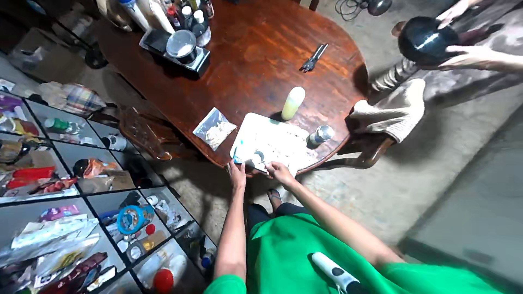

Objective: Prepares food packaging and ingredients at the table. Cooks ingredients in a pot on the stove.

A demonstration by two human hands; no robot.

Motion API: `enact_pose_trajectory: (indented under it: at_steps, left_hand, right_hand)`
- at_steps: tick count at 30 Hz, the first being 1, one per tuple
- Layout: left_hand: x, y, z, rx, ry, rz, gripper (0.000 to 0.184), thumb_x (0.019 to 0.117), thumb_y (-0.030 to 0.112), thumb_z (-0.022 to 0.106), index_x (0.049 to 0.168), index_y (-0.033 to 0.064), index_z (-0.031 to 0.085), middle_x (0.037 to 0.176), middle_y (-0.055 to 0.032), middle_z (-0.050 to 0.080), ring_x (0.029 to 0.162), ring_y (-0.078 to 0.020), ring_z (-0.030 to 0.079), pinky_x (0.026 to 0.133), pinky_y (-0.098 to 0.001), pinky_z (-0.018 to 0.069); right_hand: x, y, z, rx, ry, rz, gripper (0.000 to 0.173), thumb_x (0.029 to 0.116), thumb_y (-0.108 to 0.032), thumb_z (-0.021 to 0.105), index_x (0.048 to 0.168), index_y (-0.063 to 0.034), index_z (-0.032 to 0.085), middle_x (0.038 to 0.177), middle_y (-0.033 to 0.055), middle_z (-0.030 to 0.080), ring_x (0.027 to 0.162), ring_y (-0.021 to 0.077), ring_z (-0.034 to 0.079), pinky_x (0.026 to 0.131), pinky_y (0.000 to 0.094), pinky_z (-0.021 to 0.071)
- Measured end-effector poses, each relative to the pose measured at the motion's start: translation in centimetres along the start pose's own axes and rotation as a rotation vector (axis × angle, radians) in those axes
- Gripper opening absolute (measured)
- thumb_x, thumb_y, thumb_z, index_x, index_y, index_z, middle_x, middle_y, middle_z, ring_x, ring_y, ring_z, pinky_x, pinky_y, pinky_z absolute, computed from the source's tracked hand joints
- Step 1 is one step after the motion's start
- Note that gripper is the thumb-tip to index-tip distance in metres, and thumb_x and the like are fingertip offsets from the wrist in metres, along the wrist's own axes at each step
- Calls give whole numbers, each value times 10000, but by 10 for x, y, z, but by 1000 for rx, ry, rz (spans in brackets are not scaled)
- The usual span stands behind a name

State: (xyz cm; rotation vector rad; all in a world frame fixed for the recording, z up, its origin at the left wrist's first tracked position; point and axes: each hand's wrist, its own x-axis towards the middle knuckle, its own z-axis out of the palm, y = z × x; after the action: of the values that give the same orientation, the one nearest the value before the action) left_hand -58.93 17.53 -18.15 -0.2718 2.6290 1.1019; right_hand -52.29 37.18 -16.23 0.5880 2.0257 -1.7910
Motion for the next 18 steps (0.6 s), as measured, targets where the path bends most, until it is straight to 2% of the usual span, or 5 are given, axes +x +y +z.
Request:
enact_pose_trajectory:
  at_steps: [3,7,13,16,18]
  left_hand:
    - [37,5,15,94,-11,-21,707,952,312,718,1518,10,423,1546,-240,431,1440,-391,415,1194,-511,365]
    - [65,10,23,244,-58,-54,766,879,387,780,1475,9,485,1510,-258,455,1406,-430,428,1159,-565,373]
    - [82,19,14,336,-191,-112,805,831,434,814,1447,8,516,1457,-222,536,1395,-376,462,1174,-547,347]
    - [88,21,11,327,-254,-148,817,822,460,813,1453,30,522,1461,-182,552,1406,-350,455,1173,-585,310]
    - [90,23,9,324,-281,-159,763,823,462,814,1409,37,571,1420,-178,585,1383,-351,476,1150,-604,319]
  right_hand:
    - [11,-1,5,34,55,17,285,1075,-243,509,1113,-33,699,886,50,691,753,117,633,728,327,549]
    - [14,-1,14,66,135,64,291,1074,-263,514,1099,-45,705,852,35,684,724,113,621,706,322,542]
    - [7,6,30,126,215,91,275,1065,-256,533,1073,-39,702,847,42,682,719,114,623,696,320,544]
    - [1,5,38,163,264,97,266,1062,-239,540,1064,-26,698,872,55,687,766,121,642,747,326,556]
    - [-2,4,40,170,289,116,261,1062,-232,539,1064,-24,698,869,51,691,751,110,639,731,316,554]
